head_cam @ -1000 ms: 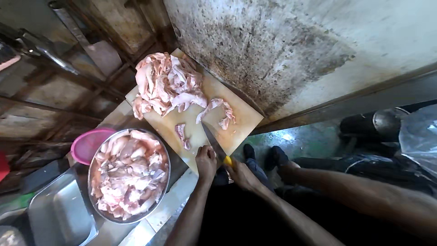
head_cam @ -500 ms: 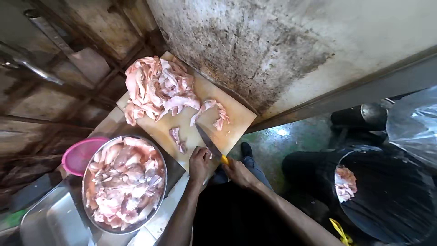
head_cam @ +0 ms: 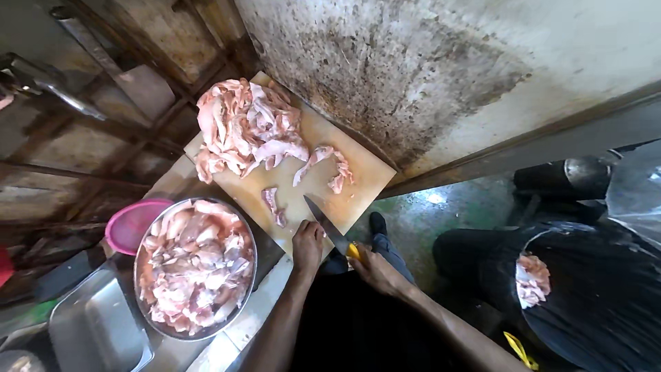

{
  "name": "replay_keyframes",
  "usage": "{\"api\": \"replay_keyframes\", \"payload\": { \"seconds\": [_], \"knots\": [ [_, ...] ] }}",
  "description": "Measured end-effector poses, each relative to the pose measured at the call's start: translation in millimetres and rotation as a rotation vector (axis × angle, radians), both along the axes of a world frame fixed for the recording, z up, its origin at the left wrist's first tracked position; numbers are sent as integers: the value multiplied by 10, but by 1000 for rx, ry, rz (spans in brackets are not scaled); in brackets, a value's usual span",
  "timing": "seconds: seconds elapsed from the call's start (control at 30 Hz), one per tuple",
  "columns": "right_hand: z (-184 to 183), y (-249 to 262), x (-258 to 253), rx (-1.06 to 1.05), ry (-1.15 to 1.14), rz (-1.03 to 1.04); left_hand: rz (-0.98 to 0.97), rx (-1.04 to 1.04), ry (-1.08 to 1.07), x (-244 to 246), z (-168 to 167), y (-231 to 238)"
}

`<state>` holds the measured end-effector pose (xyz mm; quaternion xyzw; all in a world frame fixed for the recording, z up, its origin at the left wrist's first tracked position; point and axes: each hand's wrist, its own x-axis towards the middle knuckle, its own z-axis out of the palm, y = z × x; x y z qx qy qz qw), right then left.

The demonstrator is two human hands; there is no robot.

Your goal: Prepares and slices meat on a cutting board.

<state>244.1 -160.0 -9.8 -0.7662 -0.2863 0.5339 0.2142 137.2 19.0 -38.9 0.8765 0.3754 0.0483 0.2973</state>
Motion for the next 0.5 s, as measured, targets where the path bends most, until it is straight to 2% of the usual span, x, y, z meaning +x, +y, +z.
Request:
{"api": "replay_keyframes", "payload": {
  "seconds": [0.2,0.4,0.5],
  "knots": [
    [-16,329,-18,-46,-98,34,19,12,79,4,70,18],
    [43,-231,-79,-94,-102,69,47,61,46,32,8,-36],
    [56,-154,-84,-88,-87,66,21,85,44,40,19,-38]
  ]
}}
